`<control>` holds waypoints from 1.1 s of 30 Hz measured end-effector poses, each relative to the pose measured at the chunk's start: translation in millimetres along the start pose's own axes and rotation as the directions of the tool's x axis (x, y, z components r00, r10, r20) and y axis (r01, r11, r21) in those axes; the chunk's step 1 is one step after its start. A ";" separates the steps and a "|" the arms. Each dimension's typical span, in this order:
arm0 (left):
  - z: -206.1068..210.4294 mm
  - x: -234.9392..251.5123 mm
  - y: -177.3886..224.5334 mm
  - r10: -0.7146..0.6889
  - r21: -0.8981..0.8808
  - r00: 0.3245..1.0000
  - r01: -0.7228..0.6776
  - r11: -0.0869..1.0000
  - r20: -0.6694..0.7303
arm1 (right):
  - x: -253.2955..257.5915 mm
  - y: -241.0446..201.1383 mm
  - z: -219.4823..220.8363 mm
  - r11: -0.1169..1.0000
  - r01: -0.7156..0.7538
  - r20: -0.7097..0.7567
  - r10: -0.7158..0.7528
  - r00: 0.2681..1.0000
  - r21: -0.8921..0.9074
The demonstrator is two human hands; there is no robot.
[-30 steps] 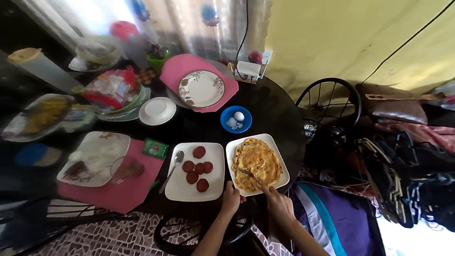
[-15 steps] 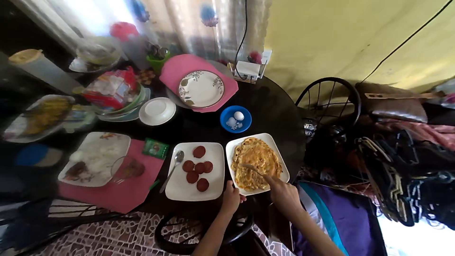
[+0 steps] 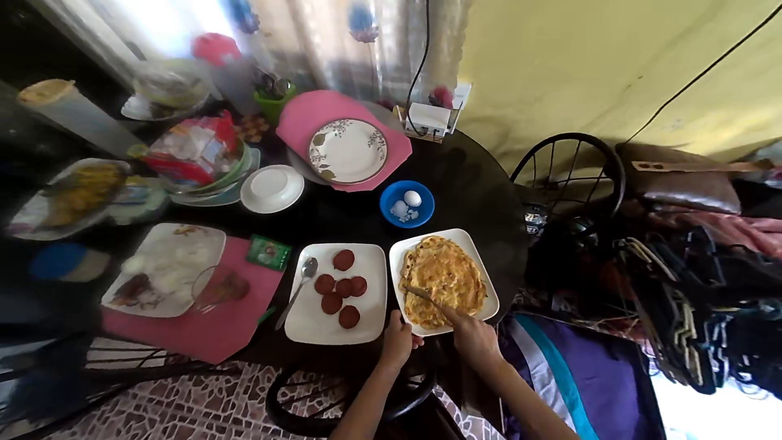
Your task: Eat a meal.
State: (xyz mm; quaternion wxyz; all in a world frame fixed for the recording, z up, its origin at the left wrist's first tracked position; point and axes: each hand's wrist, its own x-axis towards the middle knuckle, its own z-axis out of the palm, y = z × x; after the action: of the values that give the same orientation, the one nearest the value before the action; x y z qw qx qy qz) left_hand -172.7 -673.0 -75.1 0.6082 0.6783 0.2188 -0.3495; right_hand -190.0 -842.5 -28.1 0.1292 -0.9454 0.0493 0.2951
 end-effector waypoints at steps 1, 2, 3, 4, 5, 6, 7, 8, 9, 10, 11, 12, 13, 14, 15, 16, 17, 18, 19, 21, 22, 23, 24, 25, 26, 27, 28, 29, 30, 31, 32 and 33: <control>-0.7 -0.9 -0.2 0.001 -0.004 1.000 -0.001 1.000 0.001 | 0.0 0.4 -5.3 1.000 0.006 0.033 -0.006 0.999 0.001; -1.3 -1.5 0.1 -0.001 -0.007 1.000 0.001 1.000 -0.003 | -0.6 4.3 -9.3 1.000 0.025 0.049 -0.024 0.999 -0.005; -1.5 -1.7 0.7 -0.005 -0.011 1.000 0.005 1.000 -0.007 | -2.1 10.5 -12.7 0.999 0.047 0.047 -0.046 0.998 -0.017; -1.4 -1.4 1.5 -0.008 -0.016 1.000 0.008 1.000 -0.008 | -3.6 17.5 -16.2 0.997 0.073 0.027 -0.072 0.997 -0.033; -1.5 -1.5 2.1 -0.010 -0.021 1.000 0.010 1.000 -0.005 | -5.5 23.2 -20.9 0.994 0.096 0.005 -0.096 0.995 -0.051; -1.5 -1.9 1.6 -0.010 -0.027 1.000 0.010 1.000 0.001 | -7.4 27.3 -25.8 0.991 0.112 -0.012 -0.113 0.994 -0.069; -1.0 -2.0 1.3 -0.015 -0.038 1.000 0.015 0.999 0.005 | -8.8 30.3 -30.6 0.989 0.120 -0.033 -0.124 0.992 -0.084; -0.9 -1.8 1.7 -0.019 -0.046 1.000 0.020 0.999 0.006 | -9.8 31.1 -36.8 0.988 0.120 -0.045 -0.125 0.991 -0.098; -1.4 -1.6 2.4 -0.024 -0.052 1.000 0.024 0.998 0.005 | -11.8 30.4 -43.0 0.988 0.117 -0.063 -0.124 0.990 -0.104; -1.9 -1.8 2.6 -0.029 -0.057 1.000 0.029 0.998 0.005 | -15.3 29.3 -48.6 0.988 0.110 -0.086 -0.120 0.989 -0.108; -2.2 -2.1 2.4 -0.032 -0.059 0.999 0.033 0.998 0.005 | -20.7 27.7 -54.2 0.989 0.101 -0.105 -0.112 0.988 -0.106; -2.0 -2.4 2.3 -0.035 -0.063 0.999 0.035 0.997 0.006 | -27.1 25.4 -59.4 0.991 0.087 -0.109 -0.098 0.989 -0.101; -1.4 -2.5 2.6 -0.037 -0.067 0.999 0.037 0.997 0.003 | -33.8 21.1 -64.6 0.993 0.063 -0.086 -0.072 0.994 -0.100; -0.7 -2.5 3.2 -0.039 -0.068 0.999 0.038 0.997 0.000 | -39.6 16.0 -68.1 0.994 0.043 -0.060 -0.049 0.997 -0.103; -0.1 -2.5 3.6 -0.039 -0.067 0.999 0.039 0.997 0.000 | -43.9 10.1 -69.6 0.993 0.022 -0.024 -0.025 0.999 -0.112; 0.0 -2.4 3.7 -0.037 -0.061 0.999 0.037 0.997 -0.003 | -45.9 4.5 -68.0 0.992 0.014 -0.004 -0.015 1.000 -0.123; -0.5 -2.5 3.7 -0.035 -0.050 0.999 0.035 0.998 -0.002 | -46.1 -1.3 -65.3 0.991 0.010 0.018 -0.007 1.000 -0.135; -0.7 -2.6 3.0 -0.029 -0.039 1.000 0.029 0.999 -0.003 | -45.1 -7.3 -62.5 0.990 0.001 0.045 0.006 0.999 -0.144; -1.1 -2.6 2.6 -0.023 -0.030 1.000 0.023 0.999 -0.002 | -43.1 -12.2 -59.2 0.988 -0.002 0.063 0.011 0.998 -0.152; -2.5 -3.6 2.4 -0.005 -0.004 1.000 0.005 1.000 0.008 | -37.9 -19.9 -54.4 0.989 -0.007 0.093 0.021 0.995 -0.146; -2.9 -4.4 2.3 0.005 0.001 1.000 -0.005 1.000 0.013 | -35.0 -22.3 -53.5 0.991 -0.020 0.109 0.035 0.993 -0.132; -3.5 -5.2 1.9 0.014 0.001 1.000 -0.014 1.000 0.014 | -31.2 -22.8 -52.5 0.994 -0.038 0.123 0.050 0.991 -0.104; -4.2 -5.6 1.5 0.020 0.003 1.000 -0.020 1.000 0.015 | -26.2 -19.9 -50.5 0.997 -0.054 0.135 0.062 0.989 -0.063; -4.6 -5.7 1.2 0.022 0.010 1.000 -0.022 1.000 0.017 | -20.1 -12.6 -46.4 0.998 -0.060 0.137 0.058 0.989 0.009; -4.8 -6.2 1.9 0.020 0.016 1.000 -0.020 1.000 0.020 | -12.5 -0.8 -39.9 0.992 -0.050 0.131 0.035 0.991 0.114; -5.1 -6.5 3.0 0.017 0.019 1.000 -0.018 1.000 0.023 | -3.5 14.1 -30.2 0.971 -0.023 0.111 -0.004 0.994 0.237; -5.5 -7.1 3.4 0.015 0.017 1.000 -0.015 1.000 0.026 | 5.3 29.8 -18.3 0.928 0.022 0.074 -0.053 0.996 0.372; -6.3 -7.5 2.9 0.016 0.010 0.999 -0.016 1.000 0.029 | 11.9 43.3 -6.3 0.859 0.069 0.029 -0.097 0.995 0.508; -6.9 -7.6 2.4 0.016 0.001 0.999 -0.016 1.000 0.028 | 15.5 53.0 1.6 0.779 0.099 0.001 -0.126 0.992 0.619; -7.4 -7.7 2.2 0.013 -0.006 1.000 -0.013 1.000 0.027 | 15.7 58.4 6.2 0.703 0.102 -0.011 -0.133 0.991 0.704; -7.6 -7.7 1.9 0.008 -0.009 1.000 -0.008 1.000 0.025 | 13.0 60.6 9.2 0.631 0.088 -0.015 -0.120 0.993 0.771; -7.3 -7.6 1.7 0.006 -0.009 1.000 -0.006 1.000 0.023 | 8.9 61.8 11.0 0.562 0.064 -0.011 -0.097 0.995 0.825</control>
State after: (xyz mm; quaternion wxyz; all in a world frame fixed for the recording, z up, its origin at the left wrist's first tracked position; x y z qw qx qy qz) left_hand -175.0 -665.2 -68.3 0.6145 0.6723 0.2113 -0.3545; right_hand -199.1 -899.0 -55.2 0.5687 -0.7722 0.1357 0.2485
